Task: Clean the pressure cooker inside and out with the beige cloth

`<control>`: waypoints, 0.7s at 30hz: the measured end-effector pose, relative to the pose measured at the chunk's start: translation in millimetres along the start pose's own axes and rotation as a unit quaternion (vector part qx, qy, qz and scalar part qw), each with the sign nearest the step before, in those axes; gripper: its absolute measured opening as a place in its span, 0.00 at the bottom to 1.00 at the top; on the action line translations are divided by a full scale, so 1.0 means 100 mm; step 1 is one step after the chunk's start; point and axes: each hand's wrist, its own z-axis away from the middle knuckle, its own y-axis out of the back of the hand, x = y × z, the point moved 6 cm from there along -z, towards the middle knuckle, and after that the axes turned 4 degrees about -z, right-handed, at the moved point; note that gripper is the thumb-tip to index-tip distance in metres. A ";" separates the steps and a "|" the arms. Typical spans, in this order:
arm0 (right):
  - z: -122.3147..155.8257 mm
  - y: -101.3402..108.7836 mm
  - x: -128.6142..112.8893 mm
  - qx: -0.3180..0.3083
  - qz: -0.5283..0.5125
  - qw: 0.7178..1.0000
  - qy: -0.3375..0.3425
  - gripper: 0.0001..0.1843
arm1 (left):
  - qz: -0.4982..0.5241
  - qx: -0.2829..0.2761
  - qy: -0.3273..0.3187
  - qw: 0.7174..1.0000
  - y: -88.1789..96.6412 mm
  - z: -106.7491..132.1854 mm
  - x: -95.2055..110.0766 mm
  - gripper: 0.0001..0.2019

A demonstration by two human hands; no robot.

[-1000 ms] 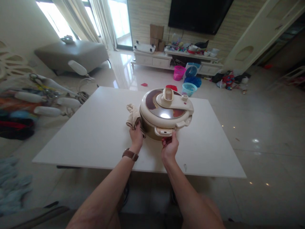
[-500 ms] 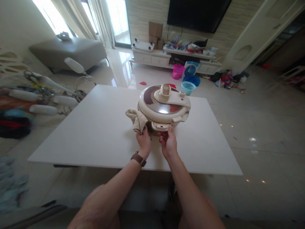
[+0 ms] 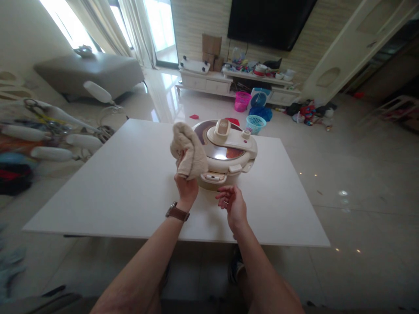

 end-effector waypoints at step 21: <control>-0.28 0.25 -0.18 0.058 -0.031 0.998 0.011 0.18 | -0.191 -0.282 -0.184 0.922 -0.39 -0.03 0.77 0.25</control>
